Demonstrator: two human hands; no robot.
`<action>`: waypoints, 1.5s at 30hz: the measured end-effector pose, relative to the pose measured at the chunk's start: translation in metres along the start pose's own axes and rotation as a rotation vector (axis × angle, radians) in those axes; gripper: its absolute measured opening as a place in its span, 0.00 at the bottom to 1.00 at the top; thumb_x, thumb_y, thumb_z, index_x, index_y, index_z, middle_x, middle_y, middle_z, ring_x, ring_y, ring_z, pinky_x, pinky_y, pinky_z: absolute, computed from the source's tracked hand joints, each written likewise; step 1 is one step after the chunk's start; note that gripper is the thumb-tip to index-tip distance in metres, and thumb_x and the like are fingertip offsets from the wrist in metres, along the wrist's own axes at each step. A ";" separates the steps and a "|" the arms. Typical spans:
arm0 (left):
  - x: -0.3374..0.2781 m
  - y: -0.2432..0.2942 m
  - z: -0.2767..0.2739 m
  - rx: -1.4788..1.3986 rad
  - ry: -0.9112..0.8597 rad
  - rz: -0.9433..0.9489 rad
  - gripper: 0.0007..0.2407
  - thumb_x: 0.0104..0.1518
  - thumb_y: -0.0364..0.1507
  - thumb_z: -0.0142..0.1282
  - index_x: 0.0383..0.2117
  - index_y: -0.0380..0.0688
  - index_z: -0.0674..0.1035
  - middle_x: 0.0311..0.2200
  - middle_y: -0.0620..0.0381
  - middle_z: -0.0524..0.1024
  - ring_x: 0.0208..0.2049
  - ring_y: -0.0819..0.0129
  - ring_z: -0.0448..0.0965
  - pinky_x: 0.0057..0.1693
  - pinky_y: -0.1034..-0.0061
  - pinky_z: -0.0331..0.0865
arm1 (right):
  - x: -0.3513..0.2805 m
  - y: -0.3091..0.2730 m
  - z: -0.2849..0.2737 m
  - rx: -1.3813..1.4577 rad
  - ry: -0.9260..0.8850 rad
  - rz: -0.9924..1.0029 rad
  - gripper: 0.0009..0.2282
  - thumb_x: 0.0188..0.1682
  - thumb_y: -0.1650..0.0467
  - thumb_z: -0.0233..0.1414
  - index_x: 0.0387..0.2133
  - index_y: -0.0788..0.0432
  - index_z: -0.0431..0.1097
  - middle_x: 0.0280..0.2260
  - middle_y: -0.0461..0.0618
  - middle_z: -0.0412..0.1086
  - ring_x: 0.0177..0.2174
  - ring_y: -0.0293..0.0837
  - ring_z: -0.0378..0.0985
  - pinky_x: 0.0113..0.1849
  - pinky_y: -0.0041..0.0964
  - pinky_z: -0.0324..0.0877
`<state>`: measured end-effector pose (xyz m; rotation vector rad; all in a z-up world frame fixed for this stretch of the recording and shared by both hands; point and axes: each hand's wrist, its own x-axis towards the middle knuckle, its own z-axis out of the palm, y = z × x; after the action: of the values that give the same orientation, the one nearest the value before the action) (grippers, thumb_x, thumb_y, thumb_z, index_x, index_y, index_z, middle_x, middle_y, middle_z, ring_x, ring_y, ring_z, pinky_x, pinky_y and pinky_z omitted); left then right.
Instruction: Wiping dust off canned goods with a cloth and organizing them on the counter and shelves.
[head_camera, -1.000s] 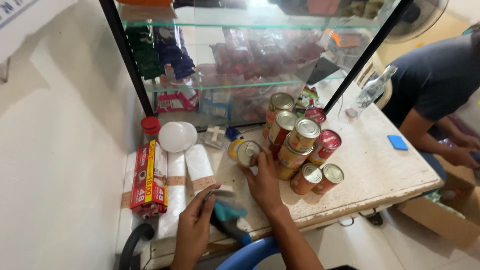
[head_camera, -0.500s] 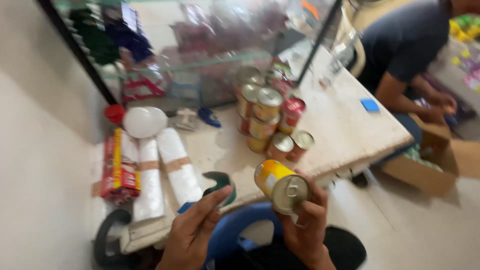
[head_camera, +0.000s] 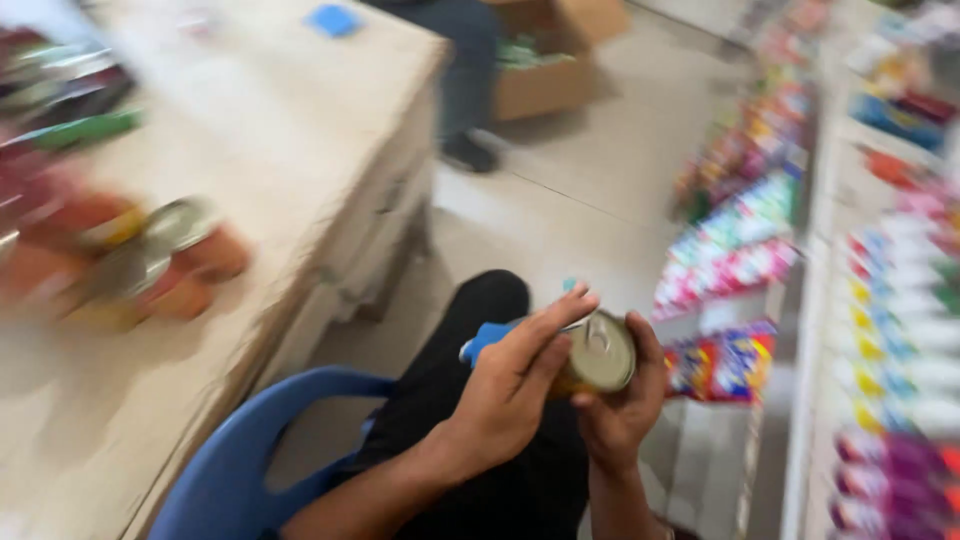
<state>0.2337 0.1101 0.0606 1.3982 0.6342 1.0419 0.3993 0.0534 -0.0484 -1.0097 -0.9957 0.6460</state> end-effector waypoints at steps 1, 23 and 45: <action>0.015 0.000 0.021 0.082 -0.133 0.128 0.16 0.66 0.23 0.45 0.60 0.41 0.72 0.62 0.46 0.70 0.55 0.62 0.72 0.57 0.73 0.67 | 0.005 -0.012 -0.011 0.119 0.064 -0.038 0.42 0.40 0.64 0.65 0.67 0.65 0.51 0.60 0.57 0.62 0.56 0.50 0.69 0.58 0.41 0.66; 0.147 -0.063 0.052 0.064 -0.755 0.598 0.18 0.69 0.27 0.50 0.66 0.45 0.69 0.70 0.42 0.61 0.69 0.45 0.64 0.71 0.54 0.61 | 0.040 0.039 -0.067 0.436 0.589 -0.097 0.27 0.54 0.57 0.50 0.64 0.57 0.61 0.56 0.57 0.71 0.46 0.44 0.74 0.43 0.38 0.73; 0.135 -0.091 0.026 -0.697 -0.831 0.016 0.37 0.63 0.53 0.41 0.69 0.32 0.57 0.71 0.35 0.52 0.75 0.39 0.40 0.75 0.48 0.35 | 0.079 -0.017 -0.013 -0.338 0.542 -0.338 0.41 0.38 0.71 0.67 0.66 0.69 0.54 0.54 0.58 0.68 0.55 0.43 0.70 0.59 0.44 0.64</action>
<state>0.3355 0.2265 0.0043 1.0601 -0.3336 0.5152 0.4450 0.1064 -0.0059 -1.1910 -0.7728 -0.0872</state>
